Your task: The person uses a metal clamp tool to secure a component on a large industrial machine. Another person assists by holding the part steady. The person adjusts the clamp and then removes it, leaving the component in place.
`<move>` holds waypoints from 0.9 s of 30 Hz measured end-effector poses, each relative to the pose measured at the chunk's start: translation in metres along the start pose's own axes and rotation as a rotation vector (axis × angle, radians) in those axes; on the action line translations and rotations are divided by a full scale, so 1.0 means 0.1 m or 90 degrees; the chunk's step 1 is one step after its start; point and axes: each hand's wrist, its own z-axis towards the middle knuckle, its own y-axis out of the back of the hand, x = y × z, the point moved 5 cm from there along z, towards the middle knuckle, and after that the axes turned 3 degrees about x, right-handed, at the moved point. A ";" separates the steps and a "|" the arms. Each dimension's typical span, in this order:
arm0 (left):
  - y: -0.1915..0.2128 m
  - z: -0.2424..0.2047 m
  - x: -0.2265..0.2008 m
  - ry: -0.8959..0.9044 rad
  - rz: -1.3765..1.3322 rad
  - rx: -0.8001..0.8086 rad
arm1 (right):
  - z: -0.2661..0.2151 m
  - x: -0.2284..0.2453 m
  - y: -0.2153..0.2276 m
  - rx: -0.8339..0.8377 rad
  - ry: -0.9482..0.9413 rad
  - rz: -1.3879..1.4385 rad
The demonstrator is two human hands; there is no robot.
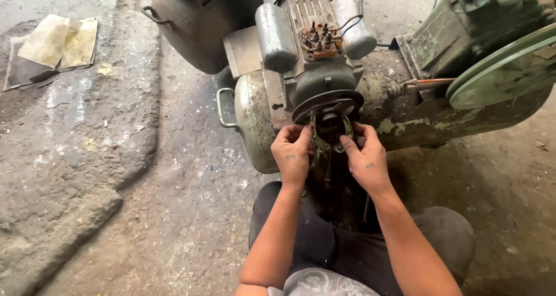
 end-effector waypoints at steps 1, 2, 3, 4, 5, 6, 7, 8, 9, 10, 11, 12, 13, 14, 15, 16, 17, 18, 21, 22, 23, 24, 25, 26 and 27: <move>-0.01 0.02 -0.05 -0.003 -0.001 0.002 | 0.00 0.05 0.00 -0.002 0.002 0.001; -0.03 0.03 -0.09 0.002 0.014 0.001 | -0.01 0.10 -0.01 0.010 -0.004 0.039; -0.02 0.01 -0.11 0.012 0.035 0.001 | -0.06 0.12 -0.02 0.022 -0.018 0.079; -0.03 -0.01 -0.08 0.016 0.040 0.005 | -0.07 0.05 -0.03 0.018 -0.024 0.081; -0.03 0.00 -0.07 0.008 0.033 0.004 | -0.05 0.00 -0.04 0.017 -0.017 0.126; -0.04 0.01 -0.07 0.000 0.027 0.003 | -0.03 -0.04 -0.06 0.015 -0.009 0.171; -0.05 0.02 -0.03 -0.004 0.028 0.001 | -0.03 -0.05 -0.09 0.017 -0.007 0.173; -0.05 0.02 0.02 0.004 -0.006 -0.020 | -0.04 -0.05 -0.12 0.020 0.009 0.280; -0.05 0.03 0.08 0.012 -0.040 -0.042 | -0.06 -0.06 -0.15 0.025 0.024 0.387; -0.07 0.01 0.06 0.008 -0.039 -0.044 | -0.10 0.04 -0.16 0.028 0.026 0.390; -0.09 -0.01 0.05 0.013 -0.066 -0.051 | -0.14 0.14 -0.17 0.032 0.016 0.426; -0.11 -0.03 0.04 0.017 -0.092 -0.057 | -0.18 0.23 -0.18 0.036 0.006 0.462; -0.10 0.01 0.10 0.015 -0.092 -0.058 | -0.19 0.29 -0.17 0.039 0.008 0.463; -0.10 0.05 0.17 0.031 -0.127 -0.058 | -0.20 0.35 -0.15 0.013 0.024 0.427; -0.11 0.09 0.24 0.046 -0.165 -0.059 | -0.20 0.42 -0.11 -0.010 0.042 0.389; -0.11 0.05 0.21 0.042 -0.167 -0.062 | -0.14 0.27 -0.14 -0.006 0.045 0.389; -0.12 0.01 0.21 0.075 -0.207 -0.050 | -0.08 0.12 -0.15 -0.030 0.046 0.377; -0.14 -0.02 0.21 0.107 -0.248 -0.038 | -0.01 -0.04 -0.16 -0.053 0.047 0.365; -0.04 -0.01 0.31 0.102 -0.287 0.000 | -0.13 0.32 -0.18 -0.033 0.017 0.369; 0.02 -0.03 0.34 0.103 -0.288 0.000 | -0.17 0.38 -0.18 -0.033 0.017 0.368; 0.10 -0.04 0.35 0.082 -0.251 -0.025 | -0.21 0.43 -0.19 -0.026 -0.002 0.383; 0.18 -0.05 0.36 0.061 -0.213 -0.049 | -0.24 0.48 -0.21 -0.020 -0.021 0.399; 0.24 -0.08 0.50 0.062 -0.214 -0.050 | -0.26 0.49 -0.20 -0.020 -0.022 0.397; 0.32 -0.12 0.67 0.111 -0.148 -0.079 | -0.28 0.49 -0.19 -0.021 -0.035 0.399; 0.40 -0.15 0.83 0.156 -0.083 -0.109 | -0.28 0.50 -0.19 -0.020 -0.044 0.401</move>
